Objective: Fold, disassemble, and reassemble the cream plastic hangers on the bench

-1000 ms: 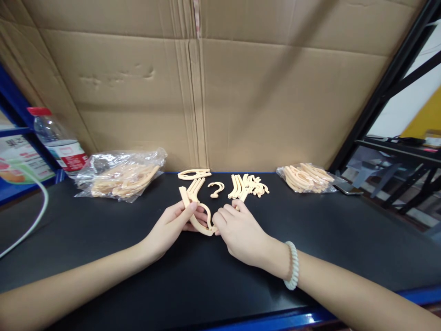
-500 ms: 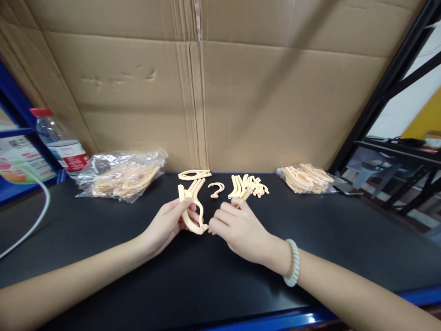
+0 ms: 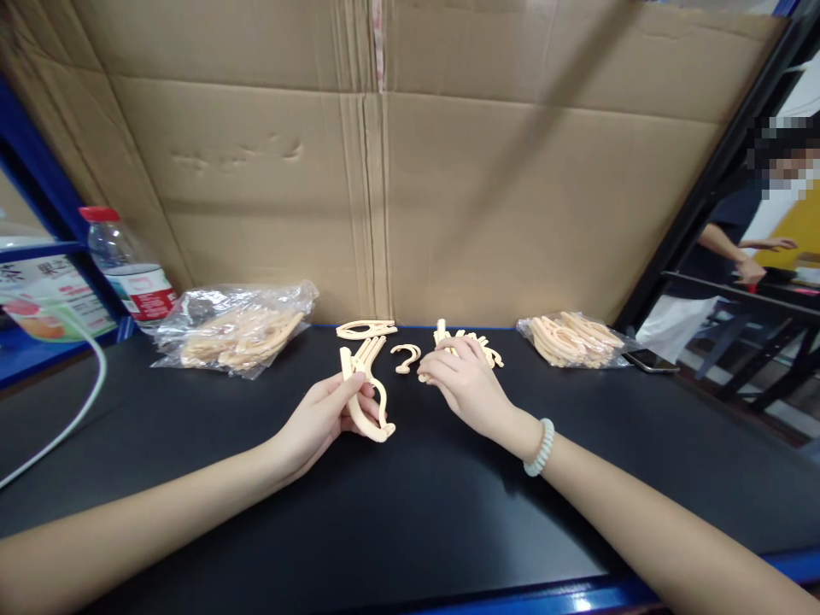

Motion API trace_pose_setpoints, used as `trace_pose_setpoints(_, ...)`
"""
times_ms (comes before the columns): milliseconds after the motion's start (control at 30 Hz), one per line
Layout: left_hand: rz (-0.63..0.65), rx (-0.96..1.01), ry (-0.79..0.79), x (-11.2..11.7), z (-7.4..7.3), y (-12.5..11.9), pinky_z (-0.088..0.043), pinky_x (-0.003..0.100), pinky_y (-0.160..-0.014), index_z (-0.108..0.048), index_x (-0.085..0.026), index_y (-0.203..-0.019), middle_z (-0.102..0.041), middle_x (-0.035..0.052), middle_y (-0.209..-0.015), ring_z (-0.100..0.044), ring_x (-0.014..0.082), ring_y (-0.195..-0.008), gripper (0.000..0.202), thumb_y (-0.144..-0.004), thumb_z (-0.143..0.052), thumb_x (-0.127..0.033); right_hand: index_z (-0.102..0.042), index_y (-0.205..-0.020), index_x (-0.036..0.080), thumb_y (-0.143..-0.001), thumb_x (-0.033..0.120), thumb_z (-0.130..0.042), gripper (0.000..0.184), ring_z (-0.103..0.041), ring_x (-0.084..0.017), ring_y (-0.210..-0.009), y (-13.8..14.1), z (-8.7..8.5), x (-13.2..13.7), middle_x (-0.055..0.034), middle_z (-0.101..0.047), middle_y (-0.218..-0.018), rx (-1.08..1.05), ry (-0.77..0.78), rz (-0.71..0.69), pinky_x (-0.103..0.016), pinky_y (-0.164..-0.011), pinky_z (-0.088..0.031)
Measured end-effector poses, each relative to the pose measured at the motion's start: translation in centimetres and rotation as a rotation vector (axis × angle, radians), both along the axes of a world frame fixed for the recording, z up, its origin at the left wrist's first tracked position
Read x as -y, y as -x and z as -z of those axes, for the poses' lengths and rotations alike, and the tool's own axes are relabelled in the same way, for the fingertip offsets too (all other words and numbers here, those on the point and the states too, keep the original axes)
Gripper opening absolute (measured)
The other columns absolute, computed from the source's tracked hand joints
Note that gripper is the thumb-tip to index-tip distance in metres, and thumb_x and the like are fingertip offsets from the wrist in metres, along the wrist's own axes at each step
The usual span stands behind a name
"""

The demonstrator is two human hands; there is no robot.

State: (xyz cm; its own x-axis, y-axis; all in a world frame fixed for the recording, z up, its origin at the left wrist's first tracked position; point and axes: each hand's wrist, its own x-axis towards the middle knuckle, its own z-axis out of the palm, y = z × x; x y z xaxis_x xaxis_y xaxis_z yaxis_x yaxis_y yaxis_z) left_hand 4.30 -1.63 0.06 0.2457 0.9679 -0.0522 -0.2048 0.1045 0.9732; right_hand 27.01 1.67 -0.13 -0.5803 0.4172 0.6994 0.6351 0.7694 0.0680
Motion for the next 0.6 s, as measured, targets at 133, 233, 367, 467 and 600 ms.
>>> trace_pose_setpoints(133,0.009,-0.023,0.008,-0.2,0.1,0.0,-0.056,0.027,-0.055,-0.056,-0.013,-0.078,-0.071,0.0056,-0.061,-0.070,0.0187,-0.053,0.029,-0.089,-0.056,-0.040,-0.065,-0.094,0.019,-0.093,0.014,-0.051,0.015,-0.052,-0.024,-0.095,0.2,0.2,-1.4,-0.0059,-0.070,-0.089,-0.008,0.044,0.052,-0.040,-0.082,-0.040)
trace_pose_setpoints(233,0.016,-0.034,0.006,-0.3,0.1,0.0,-0.056,0.027,-0.056,-0.056,-0.013,-0.078,-0.071,0.0060,-0.061,-0.070,0.0189,-0.054,0.028,-0.091,-0.054,-0.038,-0.066,-0.095,0.019,-0.092,0.014,-0.054,0.014,-0.051,-0.024,-0.092,0.2,0.7,-2.4,-0.0060,-0.070,-0.089,-0.022,0.087,0.073,-0.039,-0.079,-0.041)
trace_pose_setpoints(367,0.014,-0.039,-0.002,-0.3,0.0,-0.1,-0.056,0.027,-0.056,-0.056,-0.013,-0.079,-0.071,0.0062,-0.061,-0.070,0.0185,-0.053,0.028,-0.091,-0.053,-0.038,-0.067,-0.097,0.020,-0.093,0.014,-0.053,0.016,-0.051,-0.023,-0.088,0.3,1.2,-3.2,-0.0057,-0.070,-0.087,-0.032,0.116,0.030,-0.038,-0.080,-0.043)
trace_pose_setpoints(467,0.016,-0.031,0.000,-0.2,0.0,-0.1,-0.056,0.026,-0.055,-0.056,-0.013,-0.079,-0.071,0.0057,-0.061,-0.070,0.0183,-0.053,0.028,-0.091,-0.054,-0.038,-0.068,-0.098,0.019,-0.093,0.016,-0.053,0.016,-0.053,-0.023,-0.089,0.4,1.3,-3.3,-0.0055,-0.071,-0.090,-0.015,0.146,0.015,-0.039,-0.081,-0.044)
trace_pose_setpoints(600,-0.001,-0.037,0.012,-0.2,-0.1,-0.1,-0.056,0.026,-0.055,-0.057,-0.012,-0.079,-0.071,0.0057,-0.060,-0.069,0.0179,-0.052,0.027,-0.090,-0.055,-0.037,-0.069,-0.098,0.018,-0.093,0.017,-0.053,0.017,-0.056,-0.023,-0.092,0.5,1.3,-3.3,-0.0063,-0.072,-0.095,0.058,0.219,0.040,-0.040,-0.085,-0.046)
